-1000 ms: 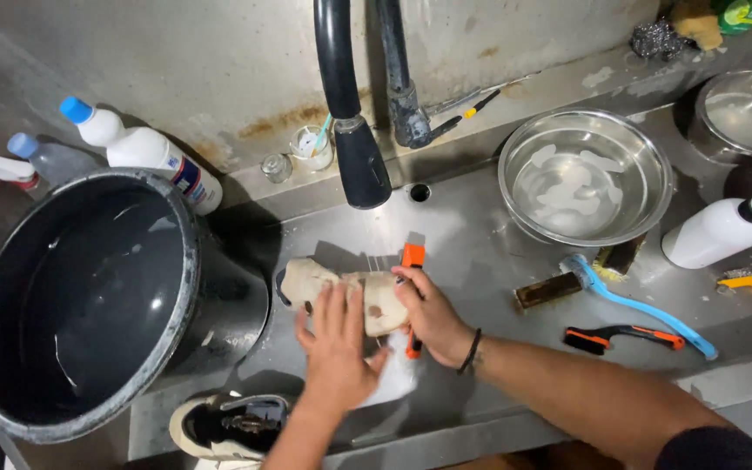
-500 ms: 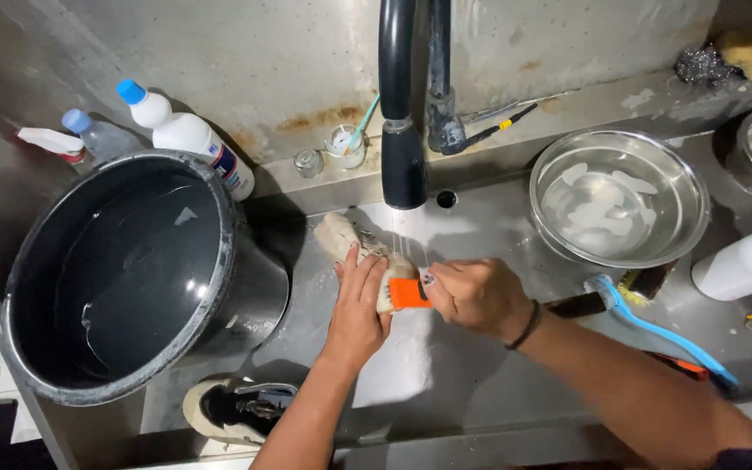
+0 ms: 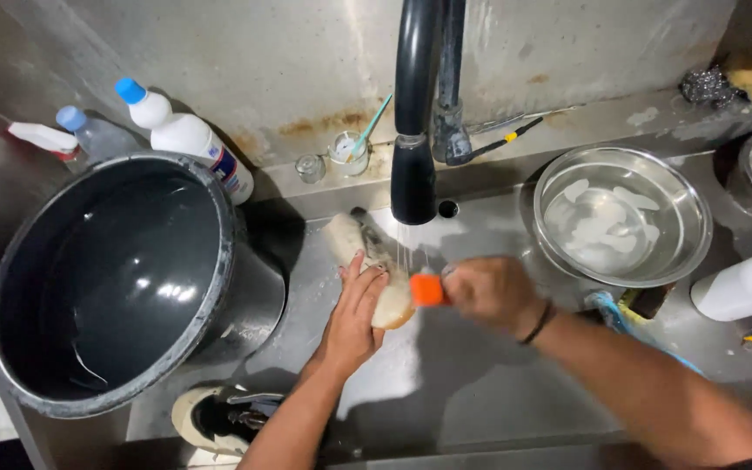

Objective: Cleaning a shoe in a sink using brushes and cleaning solution

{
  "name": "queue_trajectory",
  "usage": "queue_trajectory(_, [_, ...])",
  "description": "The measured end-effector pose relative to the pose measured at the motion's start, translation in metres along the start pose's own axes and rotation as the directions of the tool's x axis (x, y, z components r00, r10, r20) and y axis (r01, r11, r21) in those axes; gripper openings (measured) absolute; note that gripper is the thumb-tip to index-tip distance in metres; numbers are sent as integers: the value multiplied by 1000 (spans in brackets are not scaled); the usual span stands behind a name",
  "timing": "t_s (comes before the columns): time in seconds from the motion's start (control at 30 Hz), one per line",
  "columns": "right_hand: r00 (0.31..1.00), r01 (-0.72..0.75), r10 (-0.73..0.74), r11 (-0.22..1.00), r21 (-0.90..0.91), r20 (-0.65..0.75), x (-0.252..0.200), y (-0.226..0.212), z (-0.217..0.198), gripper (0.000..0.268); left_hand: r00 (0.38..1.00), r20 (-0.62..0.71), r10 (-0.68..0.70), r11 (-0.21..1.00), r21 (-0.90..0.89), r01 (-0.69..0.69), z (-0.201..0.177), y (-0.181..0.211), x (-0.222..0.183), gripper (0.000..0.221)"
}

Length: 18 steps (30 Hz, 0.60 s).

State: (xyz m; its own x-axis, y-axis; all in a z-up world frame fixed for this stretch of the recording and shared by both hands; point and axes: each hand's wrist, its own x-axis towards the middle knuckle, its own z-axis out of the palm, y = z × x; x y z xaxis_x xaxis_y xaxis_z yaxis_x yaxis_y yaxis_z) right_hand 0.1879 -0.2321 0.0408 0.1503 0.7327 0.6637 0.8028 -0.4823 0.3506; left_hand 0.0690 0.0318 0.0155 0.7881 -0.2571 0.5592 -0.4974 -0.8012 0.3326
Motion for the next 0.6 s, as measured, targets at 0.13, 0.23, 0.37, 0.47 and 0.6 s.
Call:
queue_trajectory(0.13, [935,-345,241,788,509,260,-9,10,13,35,1000,-15,3,978,-209,-6,-16,25,7,51])
queue_trajectory(0.23, [849,-483,265,739,470,456,-8,21,13,32,997,7,-74,966,-247,73,-32,30,8,55])
queue_trajectory(0.37, [597,-793,317,372,482,737,28,-1,-16,36,922,94,-376,879,-277,387,-54,53,8,79])
queue_trajectory(0.47, [605,-795,499,426,433,620,38,-25,-7,27,891,261,-372,870,-235,433,-47,42,-3,97])
queue_trajectory(0.6, [946,-321,281,727,607,164,45,-37,-1,31,956,224,-188,930,-272,247,-34,35,-19,94])
